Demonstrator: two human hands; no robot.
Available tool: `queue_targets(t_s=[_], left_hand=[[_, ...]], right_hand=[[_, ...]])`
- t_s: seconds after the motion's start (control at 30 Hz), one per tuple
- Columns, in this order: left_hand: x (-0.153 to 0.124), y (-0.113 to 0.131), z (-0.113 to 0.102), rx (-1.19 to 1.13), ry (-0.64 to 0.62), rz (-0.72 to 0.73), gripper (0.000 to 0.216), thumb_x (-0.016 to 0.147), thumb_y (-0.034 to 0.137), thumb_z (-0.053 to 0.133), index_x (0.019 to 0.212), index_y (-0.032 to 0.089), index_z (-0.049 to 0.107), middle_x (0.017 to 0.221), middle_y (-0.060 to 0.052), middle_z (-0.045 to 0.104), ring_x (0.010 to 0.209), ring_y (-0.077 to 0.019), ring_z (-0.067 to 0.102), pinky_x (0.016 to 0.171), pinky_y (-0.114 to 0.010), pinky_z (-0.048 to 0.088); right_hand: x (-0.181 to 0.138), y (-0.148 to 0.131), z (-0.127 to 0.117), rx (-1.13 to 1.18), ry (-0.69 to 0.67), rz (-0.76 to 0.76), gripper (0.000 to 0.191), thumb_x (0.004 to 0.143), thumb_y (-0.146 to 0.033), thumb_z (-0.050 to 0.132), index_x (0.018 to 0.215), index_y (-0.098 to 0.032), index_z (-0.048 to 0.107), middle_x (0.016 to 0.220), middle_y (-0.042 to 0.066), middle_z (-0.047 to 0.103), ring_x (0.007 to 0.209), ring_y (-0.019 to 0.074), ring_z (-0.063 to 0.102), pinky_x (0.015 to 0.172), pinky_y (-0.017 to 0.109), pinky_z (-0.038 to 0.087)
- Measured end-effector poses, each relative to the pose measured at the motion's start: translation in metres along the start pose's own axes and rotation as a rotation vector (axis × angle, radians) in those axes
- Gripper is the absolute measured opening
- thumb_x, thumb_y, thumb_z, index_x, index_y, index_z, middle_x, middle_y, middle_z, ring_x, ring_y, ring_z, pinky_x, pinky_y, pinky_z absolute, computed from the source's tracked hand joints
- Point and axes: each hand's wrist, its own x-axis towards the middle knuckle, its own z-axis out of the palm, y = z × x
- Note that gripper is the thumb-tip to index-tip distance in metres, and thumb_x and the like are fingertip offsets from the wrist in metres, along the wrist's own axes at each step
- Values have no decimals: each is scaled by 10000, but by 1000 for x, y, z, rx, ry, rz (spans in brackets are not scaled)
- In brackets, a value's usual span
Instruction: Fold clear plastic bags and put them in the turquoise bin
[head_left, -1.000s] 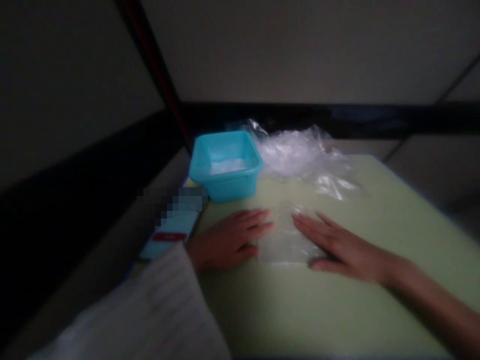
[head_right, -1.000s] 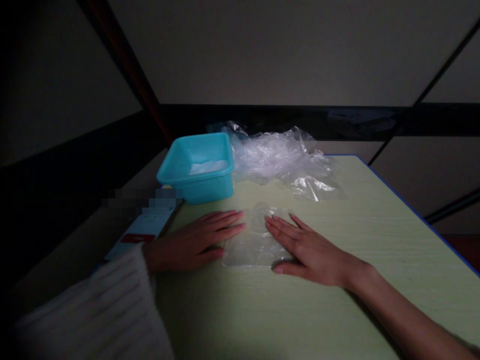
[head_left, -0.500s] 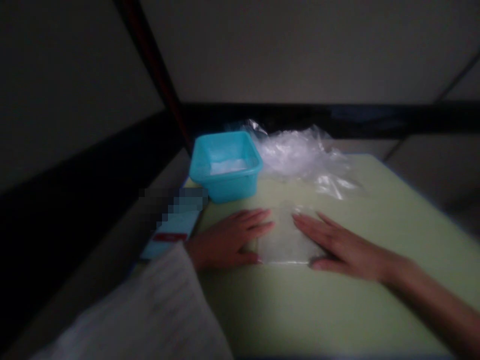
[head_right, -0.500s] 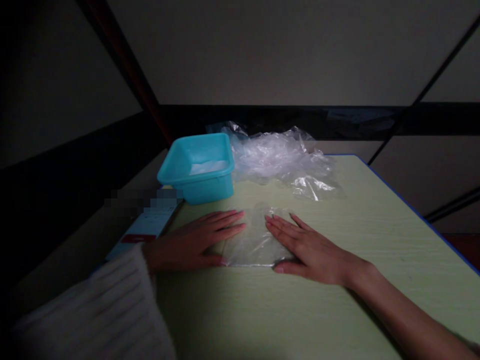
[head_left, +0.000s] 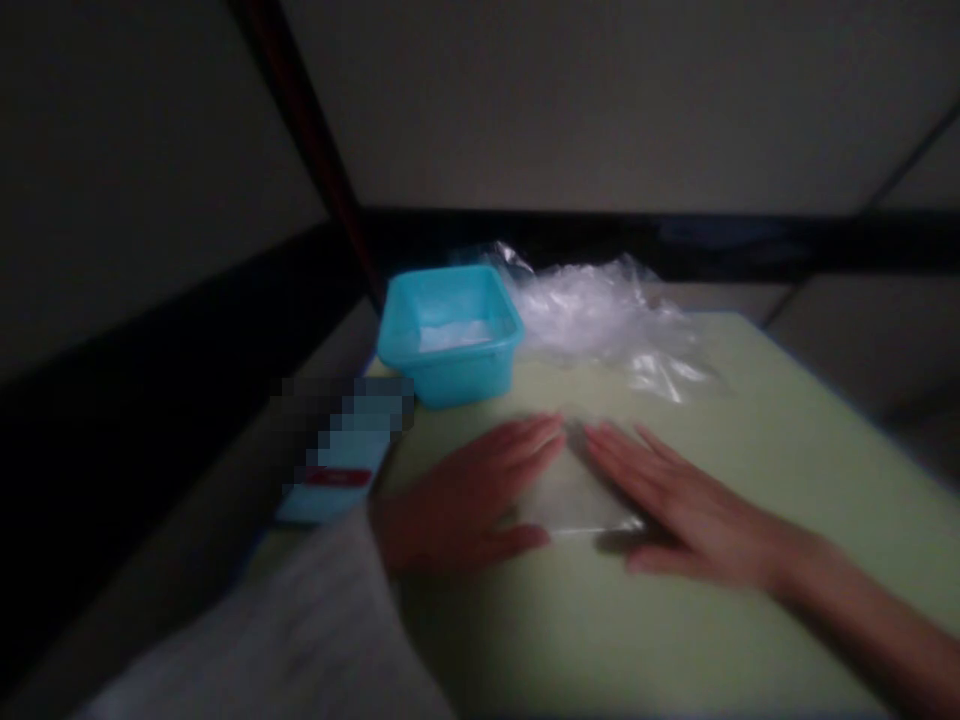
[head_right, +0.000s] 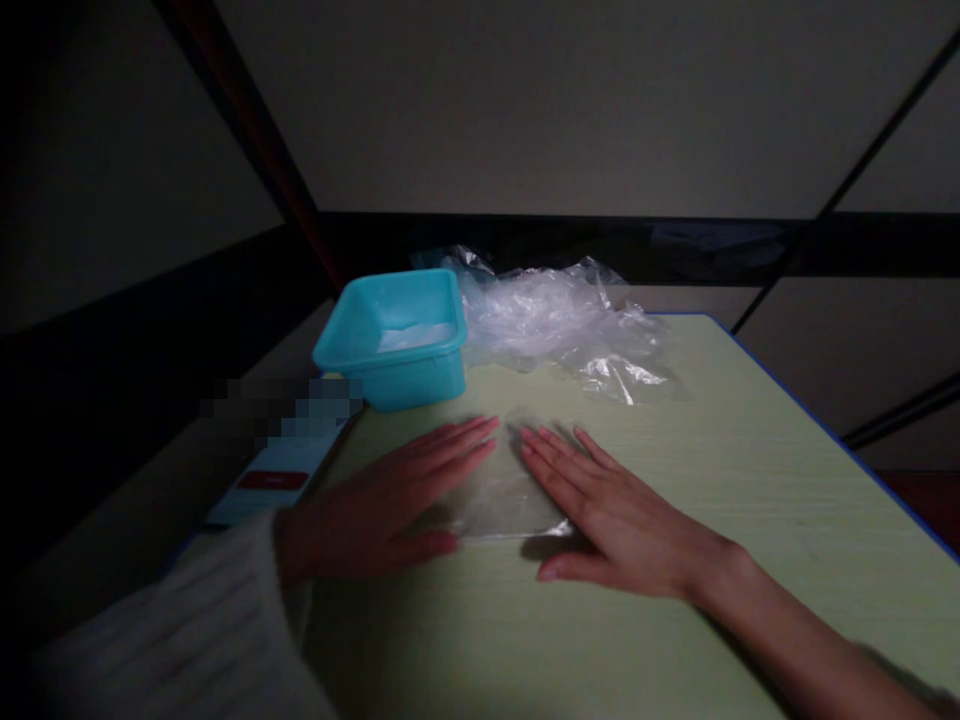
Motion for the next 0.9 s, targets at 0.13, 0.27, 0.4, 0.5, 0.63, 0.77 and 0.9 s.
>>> queue_targets(t_s=[0.13, 0.27, 0.4, 0.5, 0.63, 0.77, 0.9], left_hand=[[10, 19, 19, -9, -10, 21, 831, 863, 632, 364, 1429, 59, 162, 1508, -190, 149, 1404, -267, 81, 1149, -416, 128], [9, 18, 33, 15, -55, -14, 870, 836, 653, 395, 1423, 52, 170, 1498, -209, 170, 1401, -273, 90, 1145, -422, 140], [6, 16, 34, 43, -85, -57, 866, 831, 656, 402, 1418, 56, 191, 1497, -218, 163, 1398, -298, 83, 1129, -458, 165], [6, 18, 32, 69, -103, -81, 843, 836, 646, 402, 1405, 46, 234, 1497, -226, 153, 1397, -314, 73, 1122, -467, 170], [6, 18, 31, 77, -106, -81, 833, 833, 640, 415, 1412, 67, 243, 1497, -229, 152, 1392, -337, 76, 1109, -491, 178], [5, 17, 30, 65, -107, -40, 728, 832, 609, 458, 1409, 195, 301, 1505, -205, 145, 1382, -373, 101, 1084, -548, 182], [4, 16, 29, 72, -89, -13, 656, 838, 582, 478, 1389, 250, 346, 1508, -182, 158, 1381, -369, 124, 1077, -553, 190]], right_hand=[[-1, -7, 10, -39, 8, -35, 910, 851, -609, 435, 1467, -115, -18, 1524, 145, 55, 1397, 256, 76, 1135, 453, 102], [-4, -7, 18, -25, -18, -22, 903, 865, -588, 430, 1463, -100, -39, 1517, 167, 56, 1393, 264, 93, 1129, 446, 161], [-4, -6, 18, -10, -33, -2, 903, 864, -597, 419, 1462, -110, -50, 1513, 174, 56, 1390, 276, 106, 1120, 477, 179], [-4, -6, 18, -12, -28, 7, 906, 863, -600, 419, 1460, -114, -58, 1513, 172, 62, 1389, 273, 114, 1121, 477, 175], [-7, -4, 20, -19, -26, 25, 908, 857, -609, 421, 1462, -115, -40, 1515, 167, 62, 1389, 276, 114, 1124, 479, 160], [-8, -3, 20, -3, -23, 19, 890, 860, -604, 421, 1465, -123, -21, 1516, 160, 75, 1389, 272, 122, 1128, 475, 137], [-8, -2, 20, 21, -29, 14, 883, 866, -590, 428, 1465, -127, -27, 1516, 161, 79, 1390, 268, 113, 1127, 486, 111]])
